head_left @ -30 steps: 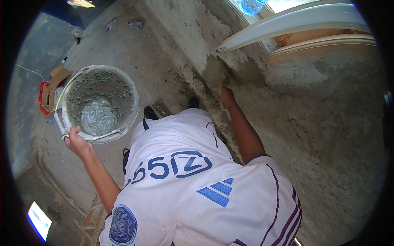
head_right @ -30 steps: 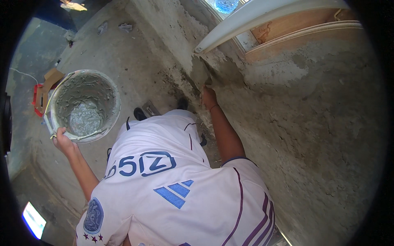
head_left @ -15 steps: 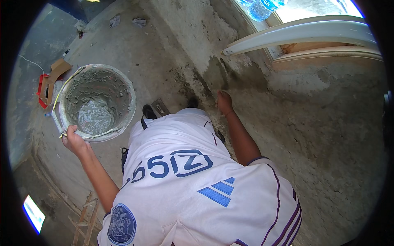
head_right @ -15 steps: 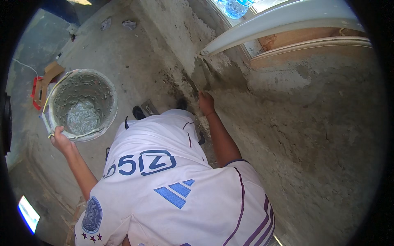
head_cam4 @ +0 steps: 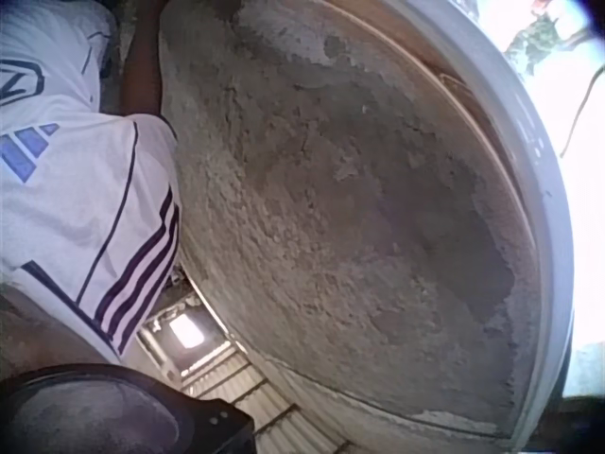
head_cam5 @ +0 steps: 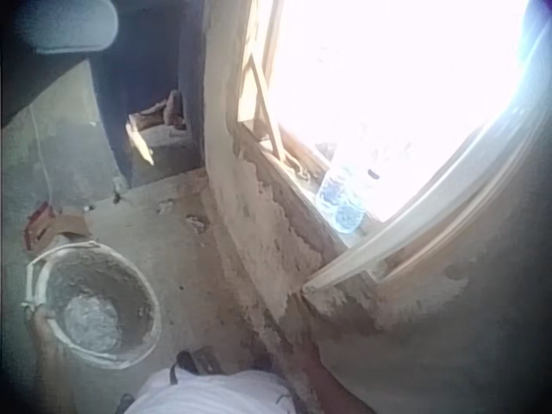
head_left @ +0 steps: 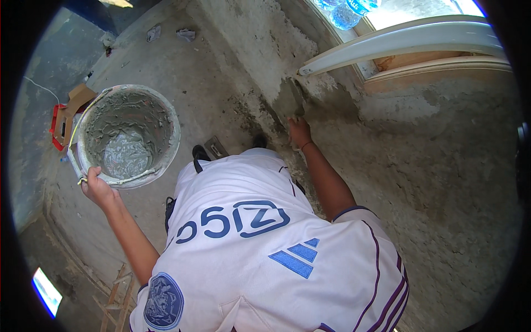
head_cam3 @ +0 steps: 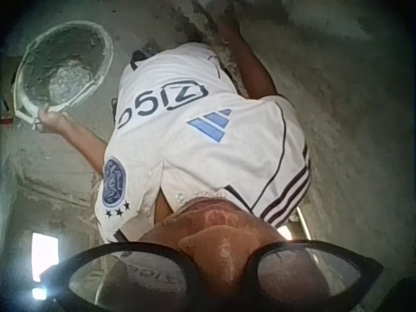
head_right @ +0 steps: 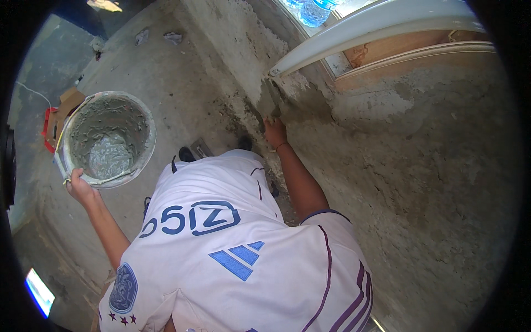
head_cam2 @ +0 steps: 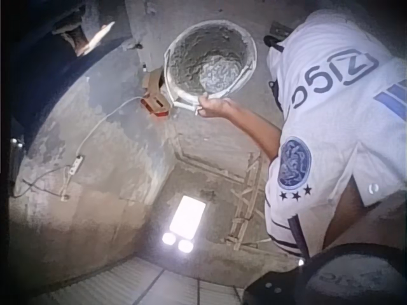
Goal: The person applies plaster mix from a bucket onto a concrete wall using a trowel.
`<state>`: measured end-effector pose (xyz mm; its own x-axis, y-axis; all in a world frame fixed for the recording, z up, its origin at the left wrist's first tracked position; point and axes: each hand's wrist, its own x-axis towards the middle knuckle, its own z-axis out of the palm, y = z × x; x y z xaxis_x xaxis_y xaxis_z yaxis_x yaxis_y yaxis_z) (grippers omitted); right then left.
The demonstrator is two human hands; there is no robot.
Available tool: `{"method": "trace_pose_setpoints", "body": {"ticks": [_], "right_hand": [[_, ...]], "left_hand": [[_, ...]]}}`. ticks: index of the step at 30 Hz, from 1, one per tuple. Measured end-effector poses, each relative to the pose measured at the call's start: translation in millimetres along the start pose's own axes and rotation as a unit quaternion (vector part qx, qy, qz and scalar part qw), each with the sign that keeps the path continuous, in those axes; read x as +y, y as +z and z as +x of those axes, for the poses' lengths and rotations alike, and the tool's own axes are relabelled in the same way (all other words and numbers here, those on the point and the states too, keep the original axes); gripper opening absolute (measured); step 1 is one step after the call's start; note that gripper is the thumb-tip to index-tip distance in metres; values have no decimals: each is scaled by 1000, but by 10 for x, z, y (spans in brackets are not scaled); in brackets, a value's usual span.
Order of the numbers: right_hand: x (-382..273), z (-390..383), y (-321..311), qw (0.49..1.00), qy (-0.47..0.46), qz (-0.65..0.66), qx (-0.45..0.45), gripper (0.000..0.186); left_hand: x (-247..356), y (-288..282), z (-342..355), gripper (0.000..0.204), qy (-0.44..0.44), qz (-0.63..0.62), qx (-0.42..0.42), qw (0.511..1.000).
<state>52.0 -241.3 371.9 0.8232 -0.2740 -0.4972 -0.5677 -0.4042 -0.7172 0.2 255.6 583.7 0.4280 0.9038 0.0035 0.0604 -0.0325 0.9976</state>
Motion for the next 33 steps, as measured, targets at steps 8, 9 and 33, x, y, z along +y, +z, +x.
{"method": "trace_pose_setpoints", "body": {"ticks": [8,9,33], "right_hand": [[508,238,154,966,-155,-173,113,38],[499,301,162,979,-116,-143,91,39],[1093,-198,-3,978,-130,-131,101,34]], "left_hand": [[17,29,21,39,-4,-1,-8,1000],[24,37,22,39,-3,-1,-18,1000],[26,-45,105,31,4,-26,-46,999]]}}
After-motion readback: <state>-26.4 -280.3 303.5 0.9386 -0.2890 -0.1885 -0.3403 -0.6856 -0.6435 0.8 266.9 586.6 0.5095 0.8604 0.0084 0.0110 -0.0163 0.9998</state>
